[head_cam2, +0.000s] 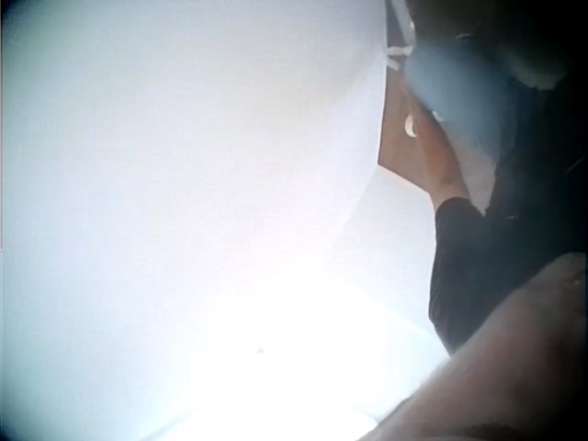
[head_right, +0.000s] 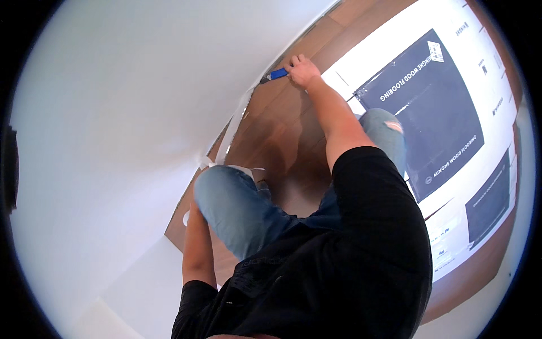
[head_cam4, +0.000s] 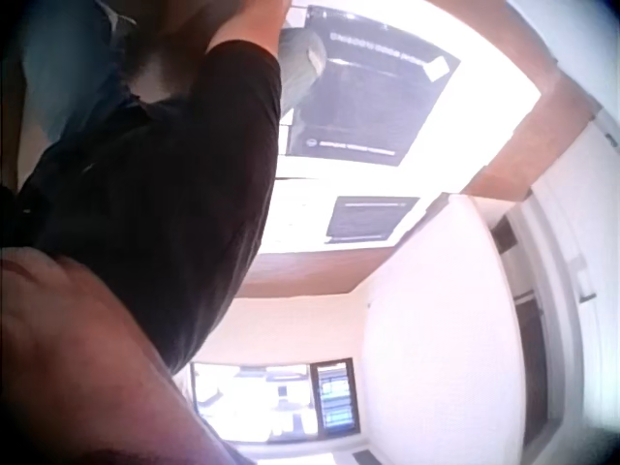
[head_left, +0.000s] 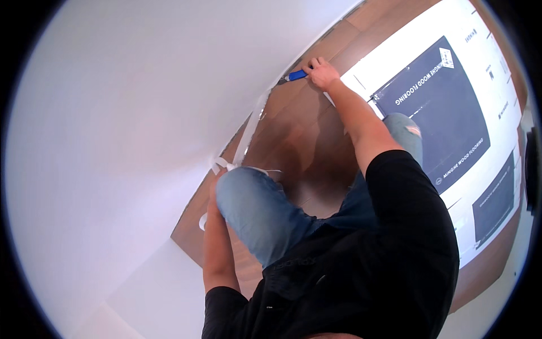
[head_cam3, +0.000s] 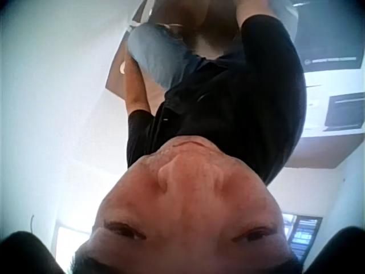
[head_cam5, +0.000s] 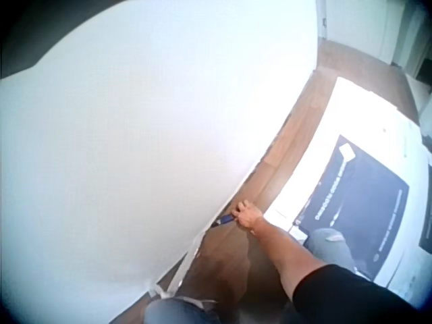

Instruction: The person trims and peels adhesive strips from underlayment while installing wood flooring, using a utility knife.

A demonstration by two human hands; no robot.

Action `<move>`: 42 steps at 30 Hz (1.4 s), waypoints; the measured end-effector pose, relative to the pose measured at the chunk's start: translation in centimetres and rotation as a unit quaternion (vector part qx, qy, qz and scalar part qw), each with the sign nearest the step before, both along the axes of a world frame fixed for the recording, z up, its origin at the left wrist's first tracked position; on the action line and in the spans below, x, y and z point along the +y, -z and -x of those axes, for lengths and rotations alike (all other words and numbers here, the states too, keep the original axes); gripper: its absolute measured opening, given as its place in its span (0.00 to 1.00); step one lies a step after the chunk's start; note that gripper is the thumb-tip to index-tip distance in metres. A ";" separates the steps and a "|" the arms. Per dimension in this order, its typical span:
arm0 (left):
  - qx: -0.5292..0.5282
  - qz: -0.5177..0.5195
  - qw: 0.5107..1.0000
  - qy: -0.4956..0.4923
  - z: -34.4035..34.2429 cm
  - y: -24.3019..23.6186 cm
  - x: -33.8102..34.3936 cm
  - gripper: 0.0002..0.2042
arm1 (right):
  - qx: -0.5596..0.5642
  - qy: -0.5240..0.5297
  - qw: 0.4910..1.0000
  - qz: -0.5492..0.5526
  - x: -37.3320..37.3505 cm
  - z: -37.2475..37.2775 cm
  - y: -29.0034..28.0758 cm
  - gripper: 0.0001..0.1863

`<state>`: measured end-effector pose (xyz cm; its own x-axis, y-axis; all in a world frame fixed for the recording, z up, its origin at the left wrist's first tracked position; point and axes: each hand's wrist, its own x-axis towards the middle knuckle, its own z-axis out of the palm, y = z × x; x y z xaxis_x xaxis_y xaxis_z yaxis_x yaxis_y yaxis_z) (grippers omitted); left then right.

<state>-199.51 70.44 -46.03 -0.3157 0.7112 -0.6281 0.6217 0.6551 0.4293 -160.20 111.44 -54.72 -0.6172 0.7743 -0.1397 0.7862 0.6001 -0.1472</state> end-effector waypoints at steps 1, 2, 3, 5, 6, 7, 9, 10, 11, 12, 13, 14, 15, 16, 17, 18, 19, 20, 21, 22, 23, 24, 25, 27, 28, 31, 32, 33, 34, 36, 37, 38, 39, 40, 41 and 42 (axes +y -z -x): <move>0.001 0.003 1.000 -0.001 -1.2 -0.4 0.4 0.18 | -0.010 0.023 1.000 0.015 0.2 -1.0 0.4 0.19; 0.000 0.002 1.000 -0.005 -2.2 -0.9 0.5 0.18 | 0.010 0.013 1.000 0.000 0.0 -1.6 0.8 0.19; 0.001 0.003 1.000 -0.004 -3.0 -1.1 0.9 0.18 | 0.033 0.010 0.999 -0.013 0.2 -2.0 1.3 0.19; -0.002 0.011 1.000 -0.001 -4.2 -1.5 1.4 0.17 | 0.058 -0.016 0.998 0.007 0.3 -2.5 2.1 0.19; -0.003 0.016 1.000 0.002 -4.7 -1.4 1.8 0.17 | 0.058 -0.016 0.998 0.002 0.3 -2.5 2.4 0.19; -0.008 0.019 1.000 0.004 -5.0 -1.5 2.0 0.17 | 0.068 -0.009 0.997 -0.028 0.2 -2.5 2.6 0.19; -0.015 0.027 0.999 0.015 -5.3 -1.2 2.5 0.17 | 0.069 -0.021 0.996 -0.052 -0.2 -2.5 2.4 0.19; -0.021 0.033 0.999 0.023 -5.4 -1.0 2.6 0.16 | 0.053 -0.017 0.998 -0.036 0.0 -2.5 2.0 0.18; -0.026 0.035 0.999 0.030 -5.3 -0.9 2.5 0.16 | 0.076 -0.026 0.996 -0.036 -0.5 -2.6 1.6 0.18; -0.031 0.035 0.998 0.031 -5.1 -0.8 2.2 0.16 | 0.058 -0.027 0.998 -0.027 0.0 -2.8 1.0 0.18; -0.036 0.037 0.998 0.030 -4.8 -0.6 1.5 0.16 | 0.051 -0.046 0.998 -0.013 0.2 -2.8 0.5 0.18; -0.038 0.038 0.998 0.031 -4.6 -0.4 1.0 0.16 | 0.062 -0.045 0.997 -0.015 1.0 -3.3 -0.1 0.18; -0.039 0.042 0.998 0.028 -4.3 -0.3 0.4 0.15 | 0.050 -0.038 0.998 -0.009 1.5 -3.8 -0.6 0.18; -0.040 0.044 0.998 0.021 -4.3 0.0 0.2 0.15 | 0.047 -0.042 0.998 -0.016 3.0 -4.9 -1.0 0.19; -0.036 0.051 0.998 -0.006 -4.5 0.2 0.0 0.15 | 0.028 -0.041 0.998 -0.025 5.2 -5.9 -1.5 0.19; -0.068 0.038 0.996 -0.040 -4.9 0.3 0.3 0.15 | 0.049 -0.052 0.997 -0.023 6.9 -7.0 -1.5 0.19; -0.086 0.034 0.992 -0.080 -5.7 0.3 1.0 0.15 | 0.057 -0.055 0.997 -0.023 8.2 -8.8 -1.4 0.20; -0.108 0.030 0.987 -0.117 -6.7 0.2 2.0 0.15 | 0.032 -0.045 0.998 -0.009 9.2 -10.4 -1.3 0.20; -0.130 0.024 0.979 -0.155 -8.0 0.1 3.5 0.15 | 0.061 -0.053 0.997 -0.020 10.2 -11.6 -1.1 0.20; -0.099 -0.030 0.987 -0.126 -9.6 -0.6 5.1 0.13 | 0.049 -0.054 0.997 -0.024 11.1 -12.7 -1.0 0.21; -0.083 -0.053 0.989 -0.112 -11.1 -1.6 7.1 0.13 | 0.037 -0.055 0.997 -0.027 11.5 -13.7 -1.0 0.21; -0.066 -0.075 0.990 -0.097 -12.7 -2.7 9.2 0.12 | 0.036 -0.060 0.997 -0.030 12.3 -14.5 -1.0 0.21; 0.016 -0.088 0.996 0.008 -14.1 -4.0 11.4 0.11 | 0.048 -0.065 0.996 -0.030 12.7 -15.1 -1.2 0.21; 0.099 -0.097 0.984 0.115 -16.5 -5.9 16.4 0.09 | 0.055 -0.037 0.997 -0.027 13.6 -16.0 -1.6 0.21; 0.094 -0.089 0.980 0.154 -17.6 -6.5 18.9 0.09 | 0.052 -0.033 0.998 -0.034 14.0 -16.4 -1.9 0.21; 0.095 -0.058 0.967 0.228 -20.9 -6.3 26.1 0.10 | 0.077 -0.031 0.996 -0.030 15.4 -18.0 -2.4 0.21; 0.112 -0.017 0.959 0.261 -22.0 -5.9 28.0 0.11 | 0.091 -0.034 0.994 -0.041 15.9 -18.5 -2.5 0.21; 0.097 -0.032 0.959 0.265 -23.2 -5.3 30.0 0.11 | 0.080 -0.035 0.996 -0.031 16.4 -19.2 -2.4 0.21; 0.120 -0.007 0.950 0.287 -24.3 -4.3 31.9 0.12 | 0.079 -0.040 0.996 -0.027 16.9 -19.8 -2.4 0.21; 0.140 -0.010 0.943 0.301 -26.7 -2.5 35.2 0.16 | 0.074 -0.021 0.997 -0.029 18.0 -21.6 -2.3 0.20; 0.143 0.005 0.943 0.300 -27.3 -1.8 36.3 0.16 | 0.059 -0.002 0.998 -0.023 18.5 -22.4 -2.3 0.20; 0.164 0.000 0.949 0.268 -28.0 -1.1 37.3 0.18 | 0.059 0.002 0.998 -0.021 18.9 -22.8 -2.3 0.20; 0.196 0.000 0.954 0.227 -28.5 -0.4 37.9 0.21 | 0.068 -0.001 0.997 -0.032 19.5 -23.3 -2.3 0.20; 0.198 0.009 0.956 0.217 -29.0 0.1 38.1 0.25 | 0.068 -0.003 0.997 -0.036 19.9 -23.9 -2.4 0.19; 0.189 0.006 0.955 0.227 -29.2 0.6 38.2 0.25 | 0.065 -0.006 0.998 -0.026 20.3 -24.2 -2.4 0.19; 0.205 0.008 0.952 0.226 -29.4 1.0 38.1 0.25 | 0.064 -0.007 0.998 -0.018 20.9 -24.7 -2.5 0.18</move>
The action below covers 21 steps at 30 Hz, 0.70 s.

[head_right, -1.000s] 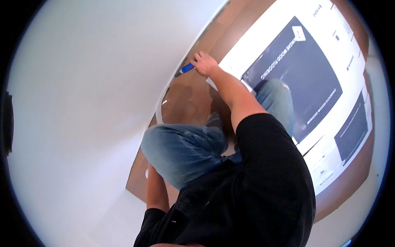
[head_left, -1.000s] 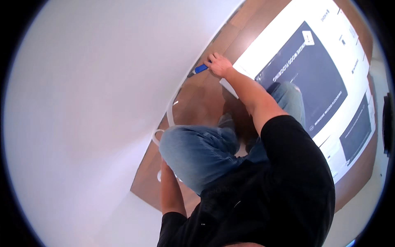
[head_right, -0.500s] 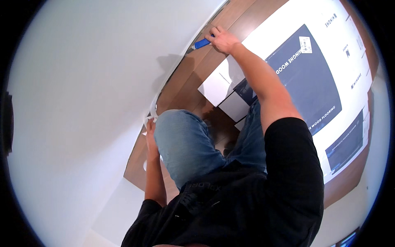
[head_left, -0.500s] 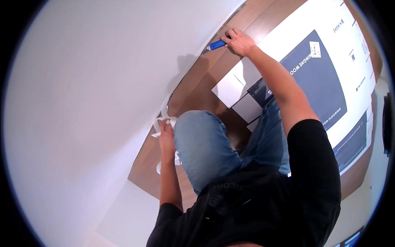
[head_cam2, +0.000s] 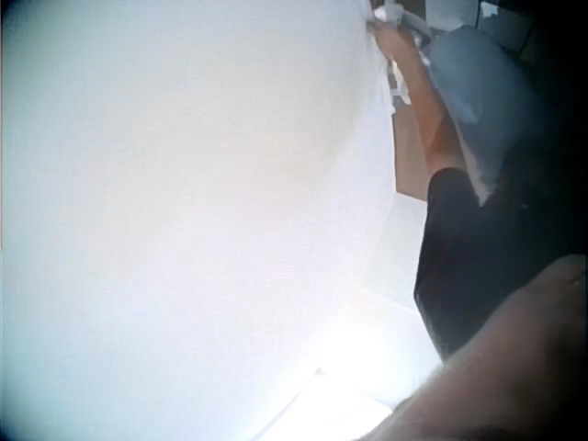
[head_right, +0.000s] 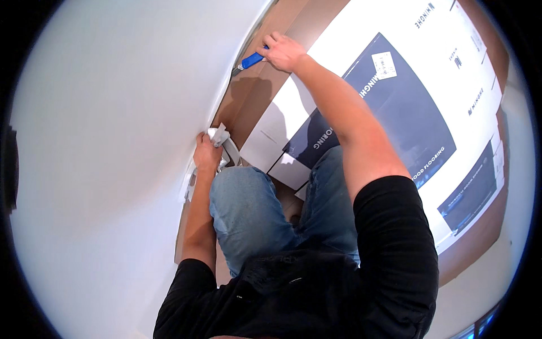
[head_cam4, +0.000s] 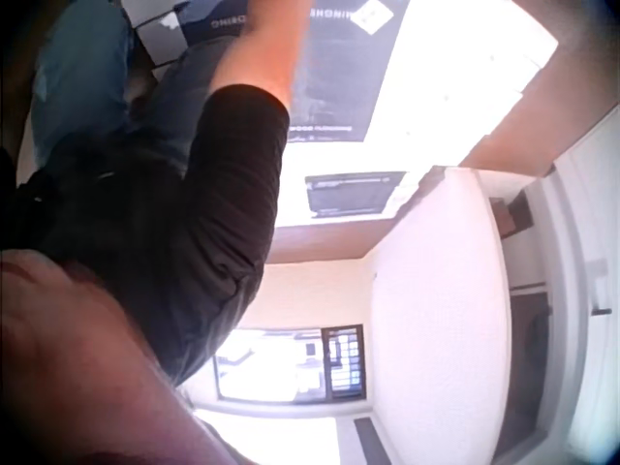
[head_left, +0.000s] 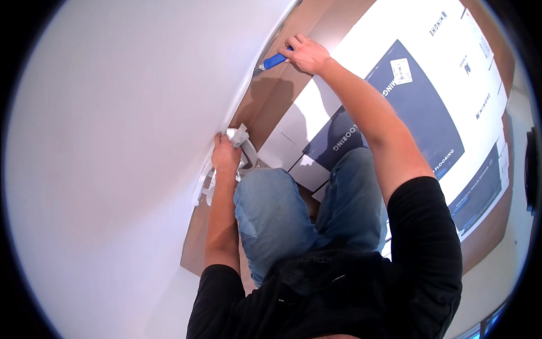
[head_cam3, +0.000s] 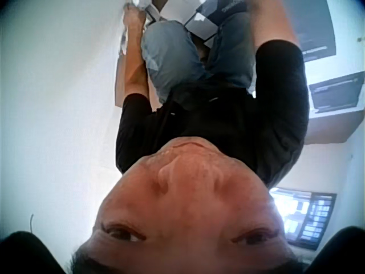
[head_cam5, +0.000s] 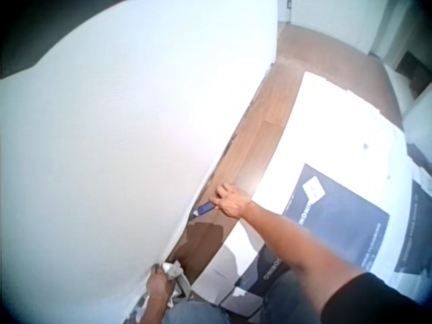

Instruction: The person trims and peels adhesive strips from underlayment while installing wood flooring, using a utility knife.

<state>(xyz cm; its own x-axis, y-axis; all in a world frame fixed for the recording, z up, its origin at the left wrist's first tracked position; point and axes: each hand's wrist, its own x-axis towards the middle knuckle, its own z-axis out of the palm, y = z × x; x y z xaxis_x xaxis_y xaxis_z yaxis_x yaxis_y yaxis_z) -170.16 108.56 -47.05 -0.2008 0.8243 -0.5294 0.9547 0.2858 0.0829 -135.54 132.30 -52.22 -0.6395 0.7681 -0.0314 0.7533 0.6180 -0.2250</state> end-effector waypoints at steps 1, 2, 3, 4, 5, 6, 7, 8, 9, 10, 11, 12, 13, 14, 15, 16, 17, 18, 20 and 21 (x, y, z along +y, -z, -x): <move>0.023 0.007 1.000 -0.004 -0.1 0.4 -0.1 0.26 | 0.005 0.007 1.000 -0.013 0.6 -0.4 0.0 0.18; 0.019 0.002 1.000 0.001 -0.1 0.9 -0.2 0.26 | 0.002 0.007 1.000 0.004 1.1 -0.7 0.0 0.19; 0.019 -0.014 0.999 -0.032 -0.2 1.3 -0.2 0.25 | -0.014 0.017 0.999 0.024 1.5 -1.1 0.1 0.19; 0.019 -0.047 0.997 -0.059 -0.1 1.7 -0.2 0.25 | 0.004 0.008 1.000 0.023 2.0 -1.2 0.1 0.19; 0.025 -0.031 0.997 -0.061 -0.1 2.1 0.0 0.25 | 0.007 0.004 1.000 0.021 2.3 -1.6 0.3 0.19; 0.031 -0.030 0.996 -0.073 -0.1 2.4 0.2 0.24 | 0.009 0.001 1.000 0.020 2.7 -1.9 0.4 0.19; 0.056 -0.038 0.994 -0.084 -0.1 2.5 0.4 0.23 | 0.014 0.004 1.000 0.022 3.0 -2.2 0.5 0.19; 0.047 -0.061 0.993 -0.089 -0.1 2.5 0.6 0.22 | 0.023 -0.001 1.000 0.017 3.3 -2.6 0.6 0.19; 0.037 -0.055 0.994 -0.083 -0.1 2.2 0.6 0.22 | 0.029 -0.005 0.999 0.012 3.6 -3.0 0.6 0.19; 0.032 -0.053 0.994 -0.086 -0.2 1.8 0.5 0.22 | 0.031 -0.003 0.999 0.016 4.0 -3.4 0.6 0.19; 0.038 -0.045 0.994 -0.088 -0.3 1.1 0.3 0.21 | 0.013 0.000 1.000 0.017 4.5 -3.7 0.4 0.19; 0.032 -0.045 0.996 -0.072 -0.5 0.2 -0.2 0.20 | -0.010 0.003 1.000 0.024 5.0 -4.0 0.1 0.19; 0.001 -0.051 0.996 -0.070 -0.9 -0.9 -0.8 0.20 | 0.001 0.005 1.000 0.020 5.6 -4.3 -0.2 0.19; -0.005 -0.032 0.997 -0.068 -1.4 -1.9 -1.3 0.20 | 0.002 0.018 0.999 0.029 6.2 -4.7 -0.5 0.18; -0.004 -0.008 0.997 -0.070 -2.1 -2.9 -1.8 0.20 | -0.006 0.036 0.998 0.042 6.7 -5.2 -0.8 0.18; -0.020 -0.023 0.999 -0.041 -2.9 -4.1 -2.5 0.21 | 0.005 0.030 0.999 0.040 7.2 -5.7 -1.2 0.18; -0.016 -0.023 0.999 -0.032 -3.9 -5.1 -2.7 0.21 | 0.015 0.019 0.999 0.038 7.7 -6.2 -1.5 0.18; -0.029 0.028 0.998 -0.049 -4.4 -5.9 -2.9 0.22 | 0.050 -0.003 0.998 0.023 8.1 -6.5 -1.7 0.18; -0.074 0.076 0.994 -0.036 -7.3 -7.0 -3.0 0.22 | 0.034 0.008 0.999 0.035 8.9 -10.0 -2.2 0.18; -0.109 0.070 0.991 -0.016 -8.3 -7.7 -2.8 0.22 | 0.016 0.010 0.998 0.052 9.1 -11.0 -2.5 0.18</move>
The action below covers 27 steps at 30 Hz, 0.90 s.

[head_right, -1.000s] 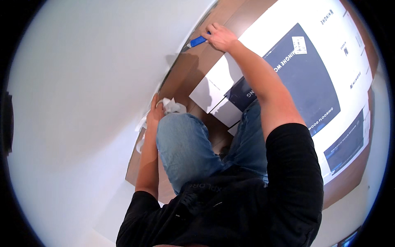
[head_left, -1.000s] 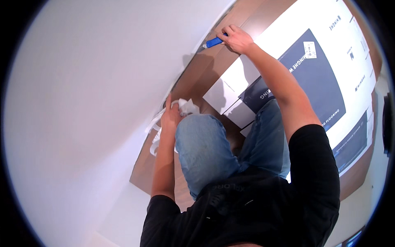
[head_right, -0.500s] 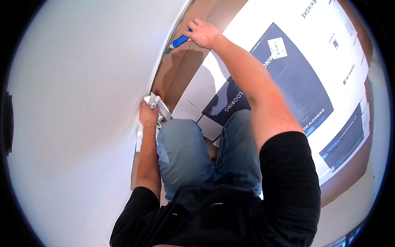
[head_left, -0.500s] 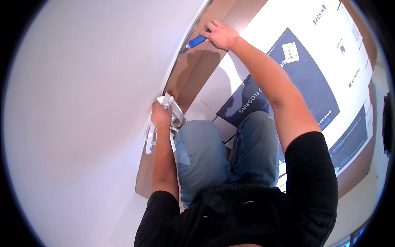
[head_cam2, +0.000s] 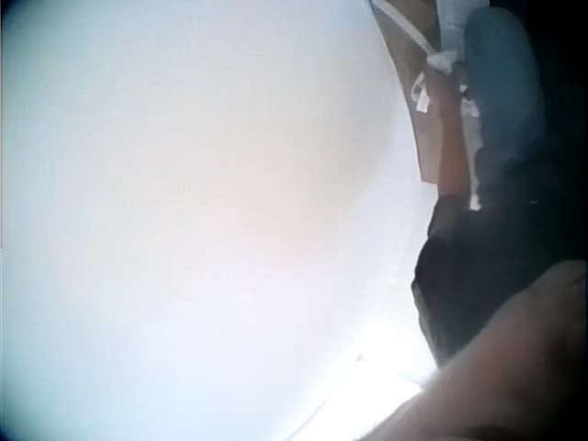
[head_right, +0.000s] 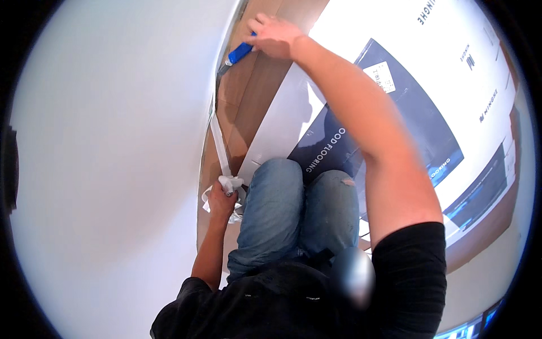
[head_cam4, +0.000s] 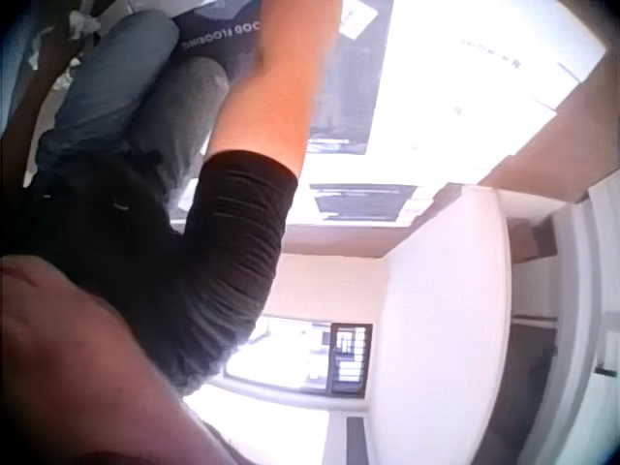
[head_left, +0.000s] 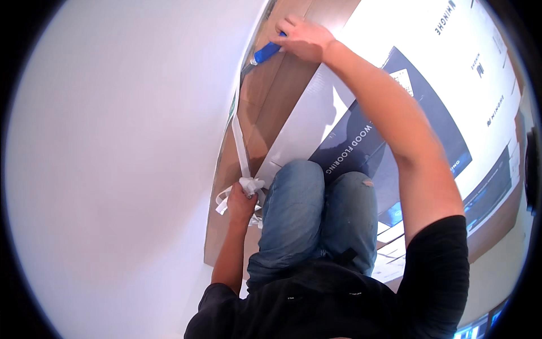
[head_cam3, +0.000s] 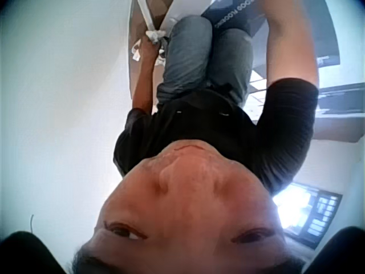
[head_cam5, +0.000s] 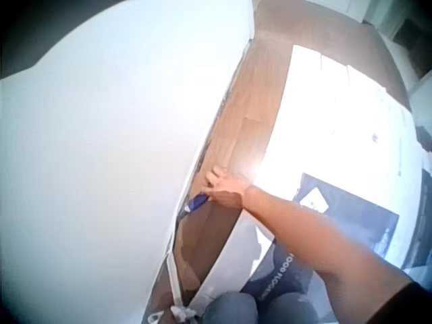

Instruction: The person trims and peels adhesive strips from underlayment while installing wood flooring, using a utility knife.

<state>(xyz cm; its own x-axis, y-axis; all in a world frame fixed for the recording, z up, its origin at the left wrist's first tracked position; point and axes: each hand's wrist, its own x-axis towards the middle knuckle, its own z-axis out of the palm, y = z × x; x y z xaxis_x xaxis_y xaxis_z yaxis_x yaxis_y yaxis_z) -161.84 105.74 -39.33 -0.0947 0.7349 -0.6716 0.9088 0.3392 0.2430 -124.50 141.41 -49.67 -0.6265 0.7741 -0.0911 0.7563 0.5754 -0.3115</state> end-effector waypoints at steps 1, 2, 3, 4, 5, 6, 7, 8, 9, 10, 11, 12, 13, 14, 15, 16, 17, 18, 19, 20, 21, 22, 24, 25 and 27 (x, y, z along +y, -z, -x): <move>0.015 0.011 1.000 0.020 -0.6 -0.4 0.3 0.23 | 0.030 -0.019 0.999 0.018 0.8 -1.0 -0.2 0.18; 0.025 0.037 0.999 0.017 -1.0 -0.9 0.4 0.23 | 0.052 -0.022 0.998 0.014 1.2 -1.6 -0.5 0.18; 0.041 0.045 0.998 0.014 -1.2 -1.3 0.6 0.23 | 0.015 -0.053 0.998 0.007 2.1 -2.2 -0.7 0.20; 0.071 0.045 0.996 0.011 -1.1 -1.5 0.7 0.23 | -0.025 -0.082 0.996 -0.007 3.0 -2.7 -1.0 0.21; 0.054 0.036 0.998 0.008 -0.8 -1.8 0.8 0.23 | -0.026 -0.077 0.997 -0.011 3.9 -3.2 -1.3 0.21; 0.037 0.042 0.998 0.014 -0.4 -1.7 0.7 0.23 | -0.010 -0.079 0.997 -0.011 4.4 -3.4 -1.6 0.22; 0.028 0.044 0.999 -0.005 0.1 -1.8 0.6 0.22 | 0.007 -0.083 0.997 -0.008 4.9 -3.7 -1.8 0.22; 0.016 0.050 0.998 -0.033 0.5 -1.7 0.4 0.22 | 0.024 -0.088 0.996 -0.003 5.1 -3.9 -2.0 0.23; 0.008 0.045 0.998 -0.044 0.9 -1.6 0.1 0.22 | 0.025 -0.087 0.996 0.001 5.4 -4.3 -2.1 0.23; 0.009 0.044 0.998 -0.035 1.1 -1.4 -0.1 0.22 | 0.016 -0.096 0.995 -0.025 5.7 -4.8 -2.2 0.23; 0.012 0.051 0.998 -0.047 1.4 -1.3 -0.4 0.22 | 0.006 -0.106 0.993 -0.053 6.0 -5.3 -2.2 0.23; 0.020 0.065 0.996 -0.062 1.5 -1.2 -0.6 0.23 | 0.004 -0.105 0.993 -0.054 6.4 -5.9 -2.2 0.23; 0.015 0.058 0.997 -0.058 1.5 -1.2 -0.6 0.23 | 0.013 -0.105 0.992 -0.070 6.8 -6.5 -2.1 0.22; 0.011 0.059 0.996 -0.070 1.5 -1.3 -0.7 0.23 | 0.024 -0.105 0.991 -0.085 7.3 -7.1 -1.9 0.21; 0.020 0.057 0.994 -0.088 1.4 -1.5 -0.6 0.23 | 0.024 -0.103 0.991 -0.083 8.0 -7.8 -1.9 0.21; 0.009 0.063 0.995 -0.079 1.2 -1.7 -0.5 0.23 | 0.032 -0.093 0.991 -0.087 8.7 -8.5 -1.7 0.20; 0.021 0.069 0.994 -0.077 1.1 -2.0 -0.3 0.23 | 0.040 -0.083 0.992 -0.091 9.2 -9.2 -1.7 0.19; 0.044 0.076 0.993 -0.076 0.9 -2.4 -0.2 0.22 | 0.041 -0.082 0.992 -0.089 9.6 -9.9 -1.7 0.19; 0.035 0.076 0.994 -0.073 0.7 -2.7 -0.1 0.22 | 0.031 -0.072 0.994 -0.082 10.0 -10.7 -1.7 0.18; 0.036 0.083 0.994 -0.065 0.5 -3.0 0.0 0.22 | 0.021 -0.060 0.995 -0.076 10.4 -11.4 -1.8 0.17; 0.044 0.087 0.994 -0.057 0.4 -3.3 0.0 0.22 | 0.018 -0.060 0.994 -0.087 10.9 -12.3 -2.0 0.17; 0.036 0.089 0.994 -0.054 0.2 -3.5 -0.1 0.22 | 0.018 -0.057 0.994 -0.087 11.2 -12.9 -2.2 0.17; 0.058 0.106 0.991 -0.054 0.0 -3.9 -0.3 0.22 | 0.026 -0.038 0.995 -0.088 12.0 -14.3 -2.6 0.17; 0.052 0.113 0.989 -0.079 0.0 -4.1 -0.5 0.23 | 0.011 -0.038 0.994 -0.105 12.6 -14.9 -2.9 0.18; 0.043 0.109 0.991 -0.068 0.1 -4.5 -0.7 0.23 | -0.013 -0.026 0.994 -0.103 13.4 -16.2 -3.3 0.18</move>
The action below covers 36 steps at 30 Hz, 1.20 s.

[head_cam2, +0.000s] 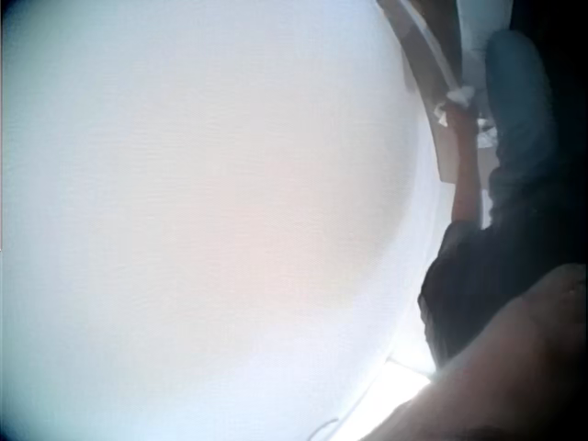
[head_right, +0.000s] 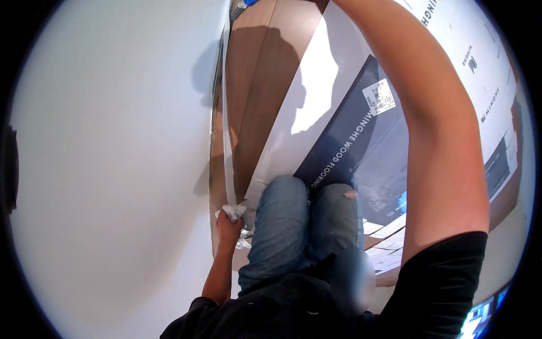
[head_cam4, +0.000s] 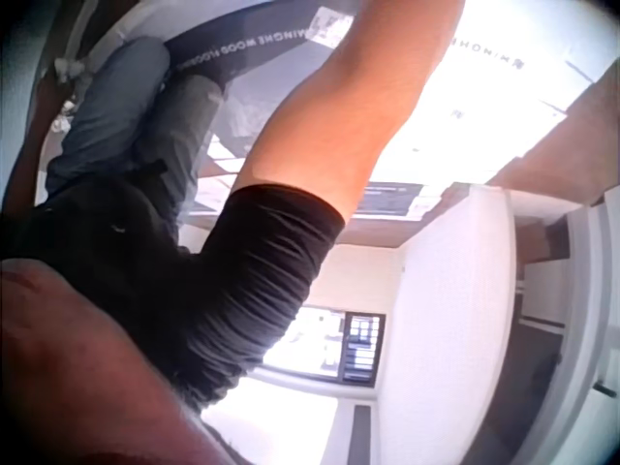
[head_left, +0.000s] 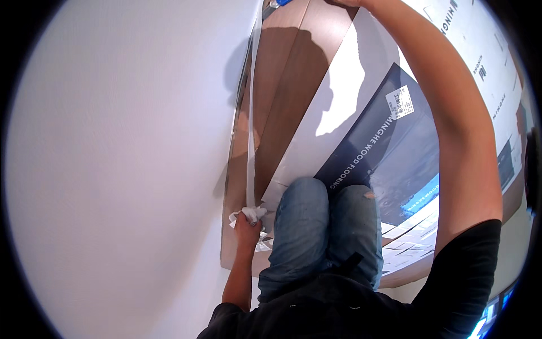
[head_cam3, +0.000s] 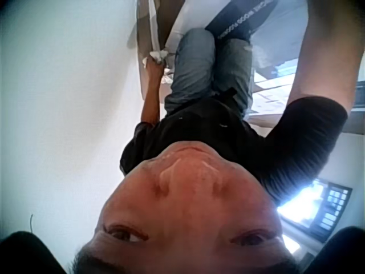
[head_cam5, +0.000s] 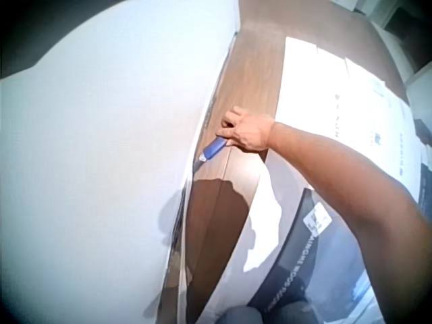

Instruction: The person trims and peels adhesive strips from underlayment while installing wood flooring, using a utility knife.

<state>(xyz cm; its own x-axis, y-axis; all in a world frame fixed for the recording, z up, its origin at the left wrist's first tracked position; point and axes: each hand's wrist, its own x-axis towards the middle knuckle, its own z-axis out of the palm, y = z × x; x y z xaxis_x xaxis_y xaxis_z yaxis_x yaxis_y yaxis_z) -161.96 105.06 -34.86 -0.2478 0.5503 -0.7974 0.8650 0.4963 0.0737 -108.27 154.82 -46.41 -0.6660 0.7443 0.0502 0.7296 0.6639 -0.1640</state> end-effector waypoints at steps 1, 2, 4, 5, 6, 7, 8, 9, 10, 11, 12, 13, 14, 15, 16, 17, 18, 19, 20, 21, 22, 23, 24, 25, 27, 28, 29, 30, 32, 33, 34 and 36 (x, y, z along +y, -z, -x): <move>0.001 -0.003 1.000 0.006 0.1 -0.3 0.0 0.23 | -0.022 0.013 1.000 0.002 0.2 -0.6 -0.2 0.19; -0.001 0.000 1.000 0.008 0.1 -0.5 0.0 0.23 | -0.027 0.022 0.999 -0.008 0.6 -1.4 -0.4 0.20; 0.002 0.013 1.000 0.009 0.1 -1.3 0.4 0.23 | -0.031 0.048 0.998 -0.003 0.3 -3.1 -1.0 0.20; -0.008 0.016 1.000 0.013 -0.1 -1.7 0.7 0.23 | -0.034 0.074 0.997 0.003 0.0 -4.2 -1.2 0.20; -0.018 0.019 1.000 0.011 -0.5 -2.4 1.2 0.24 | -0.041 0.078 0.996 0.004 -0.8 -5.9 -1.6 0.20; -0.023 0.031 0.999 0.002 -1.0 -2.8 1.8 0.24 | -0.035 0.129 0.991 -0.009 -2.1 -7.9 -2.1 0.21; -0.042 0.027 0.999 -0.013 -1.6 -3.5 2.6 0.27 | -0.030 0.178 0.983 -0.023 -3.5 -10.3 -2.5 0.22; -0.050 0.026 0.998 -0.011 -2.5 -4.1 3.5 0.27 | -0.024 0.226 0.973 -0.040 -4.7 -12.8 -2.9 0.23; -0.079 -0.006 0.997 -0.007 -3.5 -4.8 4.7 0.29 | -0.030 0.227 0.973 -0.043 -6.0 -15.2 -2.8 0.23; -0.100 -0.037 0.994 -0.006 -4.8 -5.3 6.1 0.30 | -0.052 0.341 0.936 -0.071 -7.7 -17.3 -2.4 0.25; -0.098 -0.052 0.994 0.008 -6.2 -5.7 7.9 0.29 | -0.069 0.451 0.885 -0.094 -9.3 -19.2 -1.5 0.27; -0.109 -0.069 0.991 0.017 -8.0 -6.1 9.9 0.29 | -0.051 0.478 0.872 -0.095 -10.7 -20.9 -0.4 0.24; -0.137 -0.128 0.980 0.061 -9.9 -6.1 12.2 0.30 | -0.032 0.526 0.846 -0.083 -12.1 -22.2 0.8 0.21; -0.164 -0.187 0.963 0.105 -12.3 -5.7 14.9 0.30 | -0.001 0.575 0.806 -0.142 -13.5 -22.4 2.5 0.22; -0.214 -0.254 0.936 0.115 -15.1 -4.6 17.7 0.30 | 0.008 0.571 0.803 -0.171 -14.2 -23.1 3.5 0.22; -0.259 -0.317 0.904 0.124 -18.1 -3.3 21.0 0.30 | 0.021 0.587 0.789 -0.182 -14.7 -23.7 4.1 0.21; -0.246 -0.342 0.892 0.165 -21.3 -2.2 24.3 0.30 | 0.025 0.591 0.785 -0.182 -15.0 -24.0 4.8 0.21; -0.231 -0.359 0.882 0.200 -24.6 -1.4 27.3 0.31 | 0.025 0.593 0.787 -0.169 -15.3 -24.0 5.0 0.21; -0.279 -0.360 0.878 0.145 -28.2 -0.3 30.3 0.29 | 0.019 0.575 0.795 -0.194 -15.4 -24.1 5.0 0.21; -0.316 -0.351 0.873 0.122 -31.6 1.0 33.9 0.28 | 0.040 0.606 0.782 -0.139 -15.2 -24.2 4.7 0.21; -0.361 -0.376 0.844 0.126 -34.9 2.4 37.4 0.28 | 0.033 0.611 0.781 -0.124 -15.3 -24.0 4.3 0.21; -0.386 -0.389 0.821 0.158 -38.0 3.4 40.9 0.27 | 0.029 0.609 0.783 -0.125 -15.0 -24.0 4.0 0.21; -0.356 -0.357 0.854 0.130 -40.9 3.6 43.1 0.26 | 0.030 0.619 0.776 -0.119 -15.1 -23.8 3.6 0.22; -0.335 -0.360 0.863 0.114 -43.7 4.1 45.1 0.24 | 0.030 0.626 0.771 -0.113 -15.0 -23.7 3.4 0.22; -0.380 -0.311 0.868 0.076 -48.7 5.3 50.7 0.25 | 0.045 0.633 0.767 -0.094 -15.1 -23.3 3.3 0.23; -0.348 -0.309 0.880 0.094 -50.7 5.9 53.0 0.25 | 0.059 0.622 0.774 -0.103 -15.2 -23.2 3.4 0.23; -0.345 -0.333 0.869 0.117 -52.6 6.6 55.1 0.24 | 0.074 0.614 0.777 -0.117 -15.4 -23.1 3.6 0.23; -0.361 -0.361 0.851 0.126 -54.7 7.5 57.7 0.23 | 0.063 0.633 0.770 -0.049 -15.4 -23.2 3.8 0.22; -0.316 -0.386 0.850 0.168 -58.3 9.3 61.5 0.23 | 0.075 0.636 0.768 -0.022 -15.6 -23.6 3.9 0.23; -0.239 -0.395 0.865 0.196 -59.8 9.9 62.9 0.24 | 0.075 0.627 0.775 -0.036 -15.7 -23.8 3.6 0.25; -0.249 -0.347 0.885 0.185 -61.3 10.7 63.6 0.24 | 0.078 0.637 0.767 -0.014 -15.8 -24.2 3.2 0.26; -0.255 -0.301 0.903 0.172 -63.6 11.8 64.4 0.24 | 0.096 0.628 0.772 -0.016 -15.8 -24.5 2.1 0.27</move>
<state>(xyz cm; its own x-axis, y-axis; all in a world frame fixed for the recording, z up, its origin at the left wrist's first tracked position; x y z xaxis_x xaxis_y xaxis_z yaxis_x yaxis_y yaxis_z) -98.35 169.44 -46.64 0.3355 0.8960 -0.2908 0.7381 -0.0583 0.6721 -83.74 138.99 -48.47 0.6029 0.7927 0.0899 0.7649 -0.5422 -0.3478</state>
